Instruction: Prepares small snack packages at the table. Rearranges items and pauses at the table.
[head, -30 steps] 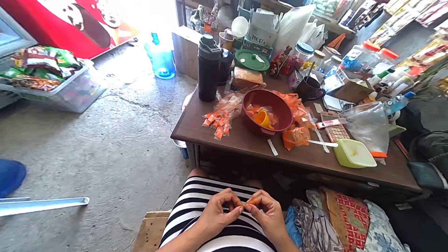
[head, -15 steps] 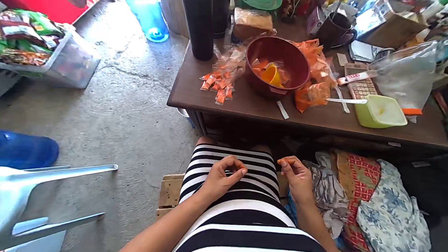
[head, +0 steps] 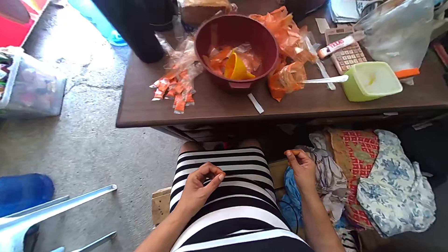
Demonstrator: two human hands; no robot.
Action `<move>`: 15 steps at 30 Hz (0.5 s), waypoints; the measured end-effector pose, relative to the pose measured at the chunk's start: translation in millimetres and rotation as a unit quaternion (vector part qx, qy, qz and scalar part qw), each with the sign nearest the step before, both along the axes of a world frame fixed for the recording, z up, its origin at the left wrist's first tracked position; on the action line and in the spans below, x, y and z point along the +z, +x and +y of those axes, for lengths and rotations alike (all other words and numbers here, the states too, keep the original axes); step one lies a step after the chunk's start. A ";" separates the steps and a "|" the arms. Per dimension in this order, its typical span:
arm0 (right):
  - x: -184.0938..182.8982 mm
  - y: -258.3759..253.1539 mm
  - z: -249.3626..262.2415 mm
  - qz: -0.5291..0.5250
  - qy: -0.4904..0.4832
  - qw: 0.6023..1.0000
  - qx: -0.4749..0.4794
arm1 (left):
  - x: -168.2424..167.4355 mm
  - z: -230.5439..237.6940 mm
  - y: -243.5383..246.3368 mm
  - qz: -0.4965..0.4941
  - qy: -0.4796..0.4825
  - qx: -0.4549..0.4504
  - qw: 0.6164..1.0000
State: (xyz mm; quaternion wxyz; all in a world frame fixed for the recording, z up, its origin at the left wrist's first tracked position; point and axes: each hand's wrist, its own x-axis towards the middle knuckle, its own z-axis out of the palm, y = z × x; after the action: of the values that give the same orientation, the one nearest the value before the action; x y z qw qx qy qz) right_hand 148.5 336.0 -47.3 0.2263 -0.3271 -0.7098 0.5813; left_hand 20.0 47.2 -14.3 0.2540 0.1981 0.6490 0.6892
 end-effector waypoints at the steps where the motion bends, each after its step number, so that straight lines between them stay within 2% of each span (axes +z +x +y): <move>1: -10.6 4.9 7.4 -0.032 0.022 0.999 -0.003 | -0.5 2.0 -1.7 0.001 -0.009 0.000 1.000; 4: -38.6 26.9 31.6 -0.165 0.129 0.978 -0.004 | -0.4 9.1 -8.3 0.008 -0.036 -0.007 0.999; 8: -74.2 74.9 61.0 -0.283 0.271 0.920 -0.026 | 2.3 25.5 -17.5 0.045 -0.076 -0.018 0.996; 12: -123.5 130.7 70.0 -0.332 0.344 0.876 -0.057 | 16.7 57.2 -34.5 0.146 -0.121 -0.022 0.982; 15: -162.0 157.1 67.1 -0.318 0.401 0.857 -0.062 | 29.1 84.6 -47.6 0.224 -0.133 -0.037 0.965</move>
State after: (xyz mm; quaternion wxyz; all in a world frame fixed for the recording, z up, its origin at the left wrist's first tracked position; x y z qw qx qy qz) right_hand 305.6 403.1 -209.3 0.1353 -0.4185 -0.8930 0.0955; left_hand -27.6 131.8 14.8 0.1514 0.3356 0.7675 0.5247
